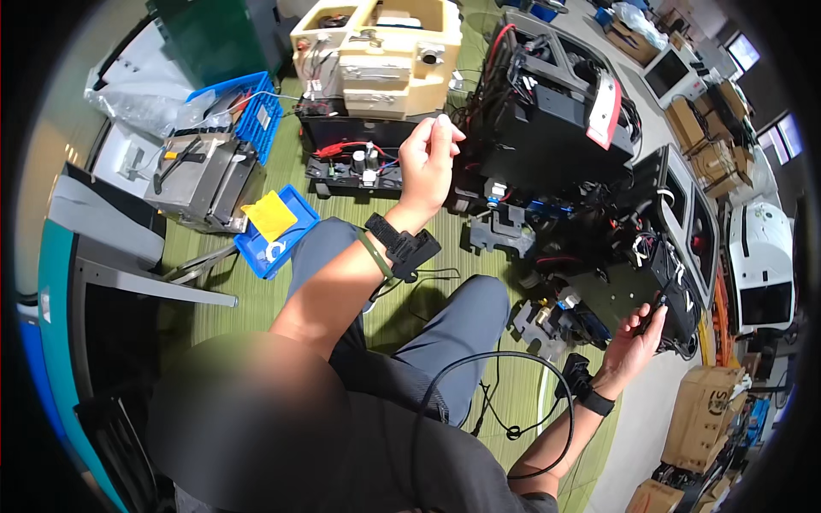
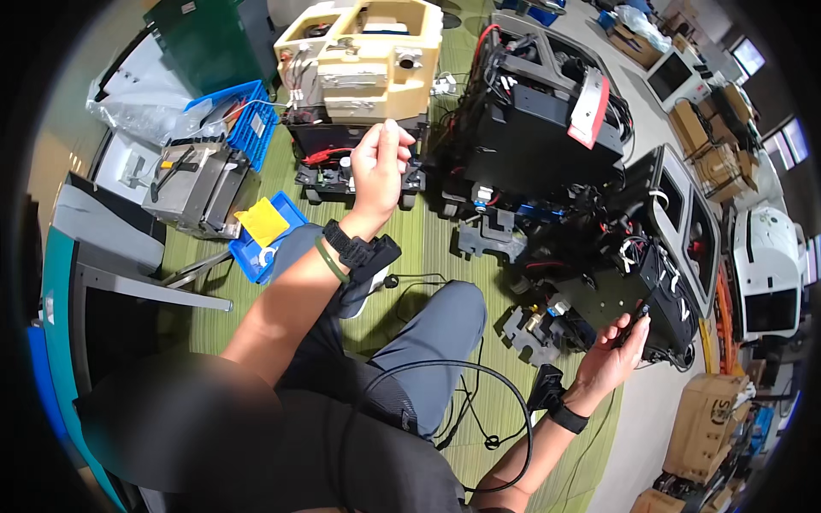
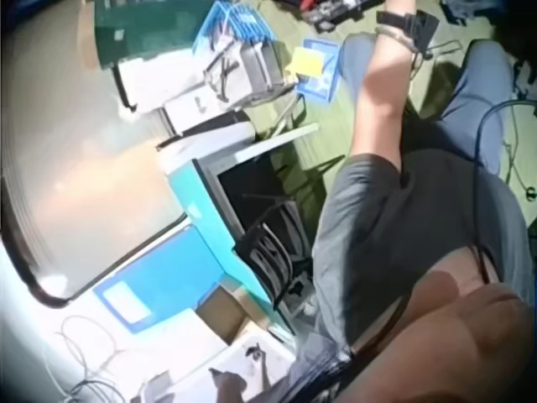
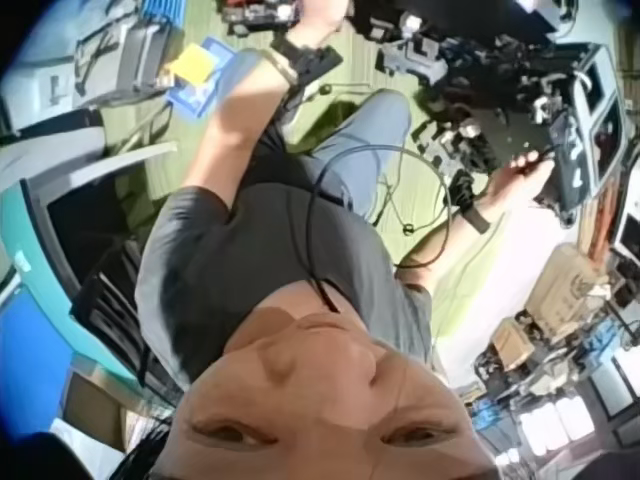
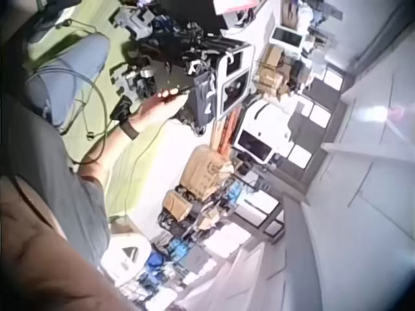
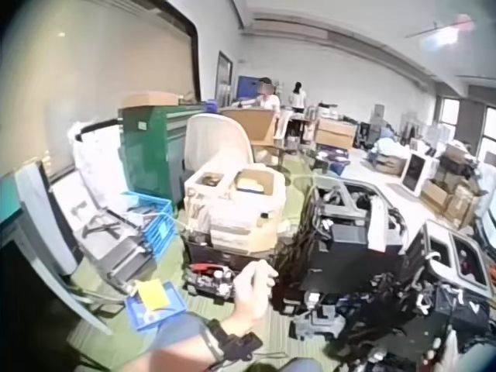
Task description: The recorder is performing internal wiring and component assembly on a large electromechanical unit.
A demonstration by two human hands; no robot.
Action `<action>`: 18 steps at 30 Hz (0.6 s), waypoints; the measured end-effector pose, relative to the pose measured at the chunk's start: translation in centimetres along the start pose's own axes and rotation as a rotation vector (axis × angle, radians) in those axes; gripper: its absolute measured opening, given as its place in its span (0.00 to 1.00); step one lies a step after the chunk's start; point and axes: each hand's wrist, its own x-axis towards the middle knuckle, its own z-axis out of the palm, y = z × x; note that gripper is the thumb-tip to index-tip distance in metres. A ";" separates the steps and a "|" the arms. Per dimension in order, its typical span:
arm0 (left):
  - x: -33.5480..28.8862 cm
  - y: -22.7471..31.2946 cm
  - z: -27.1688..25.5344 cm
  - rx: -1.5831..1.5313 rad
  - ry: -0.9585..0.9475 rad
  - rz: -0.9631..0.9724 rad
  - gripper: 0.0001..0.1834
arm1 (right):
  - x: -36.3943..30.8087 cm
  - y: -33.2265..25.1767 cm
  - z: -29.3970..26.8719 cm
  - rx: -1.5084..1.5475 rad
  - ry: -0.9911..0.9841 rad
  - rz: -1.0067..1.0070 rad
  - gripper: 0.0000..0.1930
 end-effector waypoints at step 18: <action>3.7 -1.0 -14.0 0.025 0.196 -0.083 0.14 | -0.9 6.8 8.9 -0.313 -0.180 0.050 0.11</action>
